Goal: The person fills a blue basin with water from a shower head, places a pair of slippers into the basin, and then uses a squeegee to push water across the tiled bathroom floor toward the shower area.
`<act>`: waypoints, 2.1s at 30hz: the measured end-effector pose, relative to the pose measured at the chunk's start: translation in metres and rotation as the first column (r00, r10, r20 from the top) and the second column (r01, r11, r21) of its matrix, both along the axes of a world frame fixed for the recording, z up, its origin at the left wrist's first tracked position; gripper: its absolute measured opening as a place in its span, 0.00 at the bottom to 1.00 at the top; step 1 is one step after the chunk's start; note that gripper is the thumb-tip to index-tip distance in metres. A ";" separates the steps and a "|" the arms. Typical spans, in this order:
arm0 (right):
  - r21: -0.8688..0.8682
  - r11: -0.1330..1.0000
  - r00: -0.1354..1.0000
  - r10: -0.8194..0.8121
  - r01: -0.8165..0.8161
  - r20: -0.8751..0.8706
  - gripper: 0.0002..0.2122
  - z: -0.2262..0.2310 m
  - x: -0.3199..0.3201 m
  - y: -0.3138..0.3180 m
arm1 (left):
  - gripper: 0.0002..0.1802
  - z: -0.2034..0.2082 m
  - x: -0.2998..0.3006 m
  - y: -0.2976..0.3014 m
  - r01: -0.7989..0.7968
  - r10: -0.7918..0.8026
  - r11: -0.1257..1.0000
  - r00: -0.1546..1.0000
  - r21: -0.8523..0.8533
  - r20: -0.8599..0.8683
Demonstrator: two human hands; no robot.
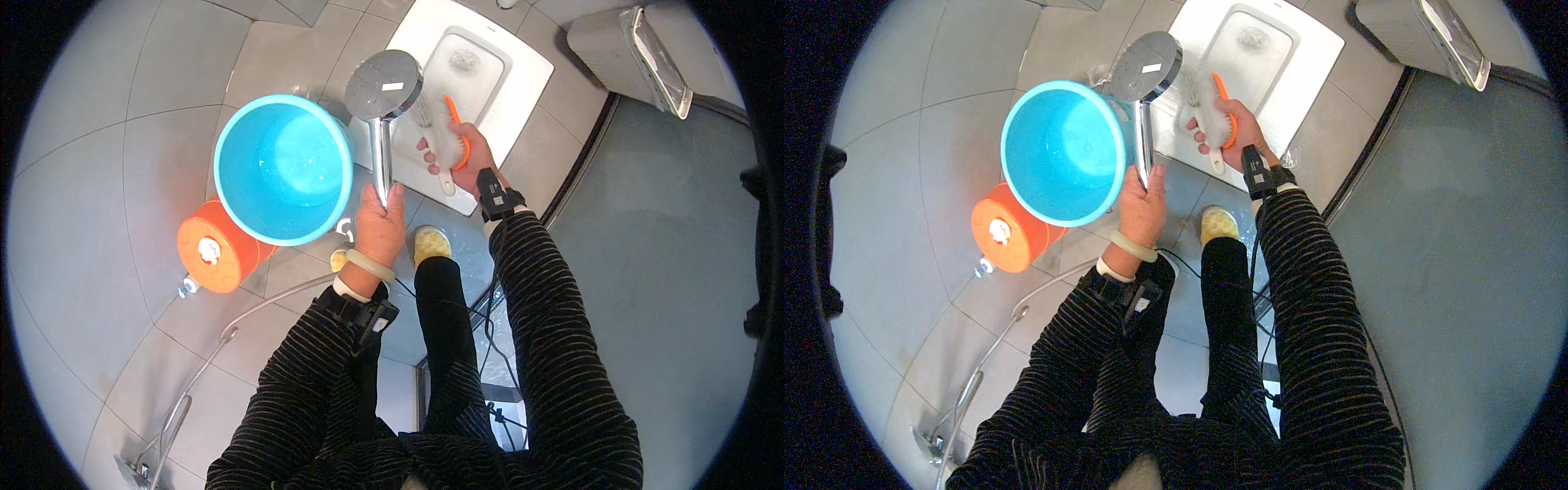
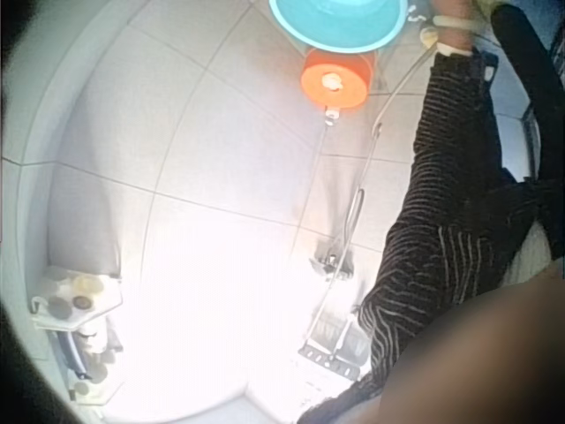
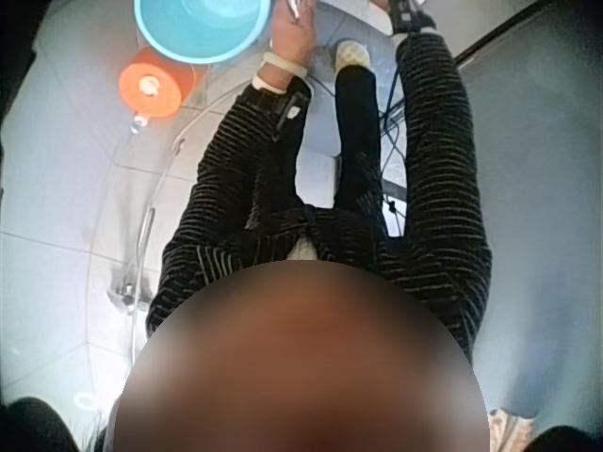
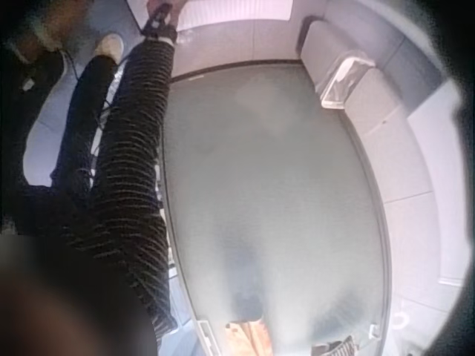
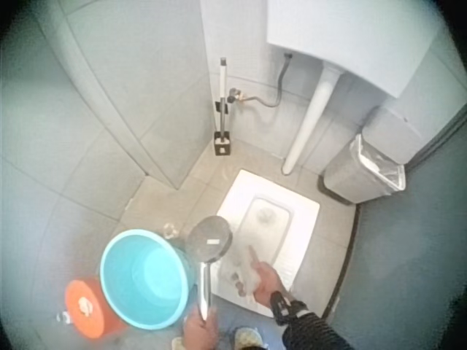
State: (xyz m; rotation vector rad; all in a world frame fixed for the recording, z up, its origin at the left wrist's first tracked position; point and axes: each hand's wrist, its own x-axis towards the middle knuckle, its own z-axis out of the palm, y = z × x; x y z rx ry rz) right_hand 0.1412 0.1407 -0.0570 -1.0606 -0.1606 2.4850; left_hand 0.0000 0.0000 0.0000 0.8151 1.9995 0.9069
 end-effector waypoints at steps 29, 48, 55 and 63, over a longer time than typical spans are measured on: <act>-0.258 0.874 0.910 -0.408 0.412 0.072 0.26 -0.003 -0.042 0.012 | 0.15 0.031 0.009 -0.022 0.018 -0.005 0.998 0.982 -0.067 0.191; 0.010 0.993 0.992 -0.115 0.115 0.052 0.29 0.040 -0.007 -0.004 | 0.15 0.035 -0.004 -0.010 0.033 -0.032 0.999 0.999 -0.025 0.009; -0.090 0.975 0.974 -0.211 0.204 -0.083 0.27 0.027 -0.018 -0.002 | 0.13 0.042 0.007 -0.020 0.010 -0.003 0.998 0.995 -0.070 0.095; -0.127 0.856 0.864 -0.489 0.501 0.118 0.19 0.017 -0.044 0.012 | 0.14 0.066 0.016 -0.041 0.030 -0.003 0.992 0.978 -0.127 0.206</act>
